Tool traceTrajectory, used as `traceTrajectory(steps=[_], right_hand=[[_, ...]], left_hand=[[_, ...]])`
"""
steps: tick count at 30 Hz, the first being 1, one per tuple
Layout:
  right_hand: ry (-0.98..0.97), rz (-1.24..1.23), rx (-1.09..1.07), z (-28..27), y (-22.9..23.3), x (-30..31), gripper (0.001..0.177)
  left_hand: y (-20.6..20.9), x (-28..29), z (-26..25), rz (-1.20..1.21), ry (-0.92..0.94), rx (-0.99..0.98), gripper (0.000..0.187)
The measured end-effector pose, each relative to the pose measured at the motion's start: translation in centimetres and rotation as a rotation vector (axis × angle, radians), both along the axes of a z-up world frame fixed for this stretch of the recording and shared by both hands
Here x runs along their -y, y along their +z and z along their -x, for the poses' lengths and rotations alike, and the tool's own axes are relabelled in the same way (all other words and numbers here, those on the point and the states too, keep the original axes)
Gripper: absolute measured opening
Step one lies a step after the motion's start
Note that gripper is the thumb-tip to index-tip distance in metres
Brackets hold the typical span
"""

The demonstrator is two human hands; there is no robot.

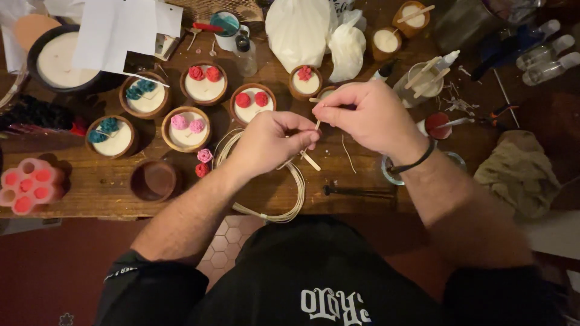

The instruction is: Preparing and assembling candle wicks with wooden supports using pliers

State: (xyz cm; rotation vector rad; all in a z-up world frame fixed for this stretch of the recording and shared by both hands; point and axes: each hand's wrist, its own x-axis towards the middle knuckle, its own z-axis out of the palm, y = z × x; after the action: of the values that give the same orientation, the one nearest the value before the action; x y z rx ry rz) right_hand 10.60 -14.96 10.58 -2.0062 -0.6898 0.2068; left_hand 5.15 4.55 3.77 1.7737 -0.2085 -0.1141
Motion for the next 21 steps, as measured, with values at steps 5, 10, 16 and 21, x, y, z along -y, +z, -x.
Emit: traceTrajectory(steps=[5, 10, 16, 21], right_hand=[[-0.057, 0.150, -0.088, -0.4, 1.4, 0.3, 0.007], [-0.229, 0.188, -0.107, 0.3, 2.6, 0.1, 0.007], [0.056, 0.597, 0.269, 4.1, 1.7, 6.8, 0.018], [0.112, 1.064, 0.223, 9.4, -9.2, 15.0, 0.032]], left_hand=[[0.9, -0.8, -0.4, -0.134, -0.042, -0.096, 0.015], [2.3, -1.1, -0.9, -0.268, -0.014, -0.149, 0.013], [3.5, -1.8, -1.3, -0.302, 0.061, -0.327, 0.009], [3.7, -2.6, -1.3, -0.078, 0.136, -0.383, 0.014]])
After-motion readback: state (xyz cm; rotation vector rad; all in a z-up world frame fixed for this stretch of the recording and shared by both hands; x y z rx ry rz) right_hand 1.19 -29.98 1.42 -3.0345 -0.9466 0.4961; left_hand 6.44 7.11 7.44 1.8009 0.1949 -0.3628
